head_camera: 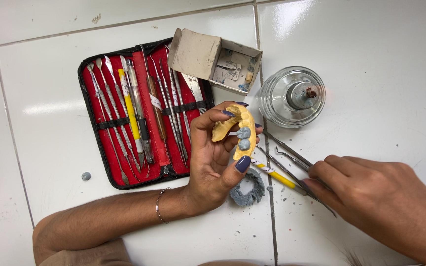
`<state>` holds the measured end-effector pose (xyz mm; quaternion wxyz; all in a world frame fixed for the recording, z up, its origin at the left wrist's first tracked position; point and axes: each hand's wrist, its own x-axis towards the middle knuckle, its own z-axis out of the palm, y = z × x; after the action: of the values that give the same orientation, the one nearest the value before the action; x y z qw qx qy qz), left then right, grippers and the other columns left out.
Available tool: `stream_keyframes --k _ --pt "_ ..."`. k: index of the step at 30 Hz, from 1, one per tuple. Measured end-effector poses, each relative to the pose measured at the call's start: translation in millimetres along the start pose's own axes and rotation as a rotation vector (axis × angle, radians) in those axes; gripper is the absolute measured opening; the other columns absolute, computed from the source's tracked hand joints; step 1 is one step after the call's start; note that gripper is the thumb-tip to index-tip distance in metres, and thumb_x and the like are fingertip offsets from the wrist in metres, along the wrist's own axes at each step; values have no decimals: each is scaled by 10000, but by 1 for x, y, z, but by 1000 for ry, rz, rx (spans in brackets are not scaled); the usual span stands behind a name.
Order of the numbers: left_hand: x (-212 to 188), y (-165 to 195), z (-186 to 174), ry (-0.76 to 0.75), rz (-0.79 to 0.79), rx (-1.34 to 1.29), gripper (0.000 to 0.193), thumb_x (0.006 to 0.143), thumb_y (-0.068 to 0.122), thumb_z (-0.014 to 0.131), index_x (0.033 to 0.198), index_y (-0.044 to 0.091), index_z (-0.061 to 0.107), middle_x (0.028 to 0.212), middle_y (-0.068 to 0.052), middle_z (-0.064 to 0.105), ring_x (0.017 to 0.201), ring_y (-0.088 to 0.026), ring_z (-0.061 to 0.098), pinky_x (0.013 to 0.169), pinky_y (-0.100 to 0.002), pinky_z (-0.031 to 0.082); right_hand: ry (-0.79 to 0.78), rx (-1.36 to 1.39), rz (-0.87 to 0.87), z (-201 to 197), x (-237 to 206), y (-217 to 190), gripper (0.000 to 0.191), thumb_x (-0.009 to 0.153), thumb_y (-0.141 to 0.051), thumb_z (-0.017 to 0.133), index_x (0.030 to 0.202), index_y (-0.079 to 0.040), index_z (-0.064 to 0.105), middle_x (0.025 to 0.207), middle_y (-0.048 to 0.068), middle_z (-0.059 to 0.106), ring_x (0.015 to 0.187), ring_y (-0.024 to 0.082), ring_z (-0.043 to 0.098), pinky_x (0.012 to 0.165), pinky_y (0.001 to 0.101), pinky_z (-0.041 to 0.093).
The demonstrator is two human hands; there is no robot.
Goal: The person holds a yellow denture model in one hand and uses heated waxing instruments to shape and smooth gray wax on the denture teeth, repeatedly warming the instrument tips over a small alcohol burner flame and applying the wax by hand and with the tools.
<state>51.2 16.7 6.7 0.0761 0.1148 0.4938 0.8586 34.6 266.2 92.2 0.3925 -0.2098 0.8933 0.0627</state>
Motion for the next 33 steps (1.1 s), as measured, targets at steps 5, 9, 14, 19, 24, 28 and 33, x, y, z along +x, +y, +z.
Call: stream_keyframes --k 5,9,14,19,24,28,33 --pt "1 0 -2 -28 6 28 597 1046 62 661 1481 129 258 1449 -132 357 1332 -250 529 1184 -365 500 250 60 -230 20 9 -4 285 911 -308 670 973 -31 662 894 63 676 669 168 700 491 341 606" --pt "1 -1 -2 -52 9 55 607 1049 77 661 1495 124 253 1450 -132 364 1339 -249 528 1188 -376 489 139 -77 -211 29 14 -10 247 954 -254 632 1005 -12 639 892 81 637 669 167 690 547 326 618" --pt "4 1 -2 -72 -23 87 634 1052 110 643 1521 107 216 1481 -148 389 1353 -236 521 1253 -395 476 156 -46 -190 32 18 -10 254 950 -209 629 986 43 632 895 113 631 646 174 685 472 294 602" --pt "3 2 -1 -60 -66 19 685 1046 136 619 1586 95 200 1483 -170 415 1372 -230 492 1262 -377 434 181 -21 -173 29 18 -11 239 944 -202 632 997 31 618 893 113 640 619 177 688 459 297 608" --pt "4 3 -1 -41 -61 20 662 1044 151 612 1551 73 195 1490 -172 419 1386 -227 482 1286 -374 418 212 339 -200 5 1 12 202 858 -211 671 1025 -107 625 793 39 750 593 152 749 562 342 638" --pt "4 0 -1 -42 -37 32 672 1043 150 639 1547 68 203 1471 -145 410 1375 -205 472 1264 -363 412 238 1062 -245 0 -3 57 140 959 -179 630 1059 -114 557 840 82 718 662 184 714 569 327 639" --pt "-1 -3 -3 -41 -26 59 732 1024 79 717 1563 83 221 1434 -100 390 1371 -173 444 1246 -338 387 647 1410 -646 35 26 90 275 1045 -252 586 1263 -128 474 1009 98 735 816 180 796 721 327 714"
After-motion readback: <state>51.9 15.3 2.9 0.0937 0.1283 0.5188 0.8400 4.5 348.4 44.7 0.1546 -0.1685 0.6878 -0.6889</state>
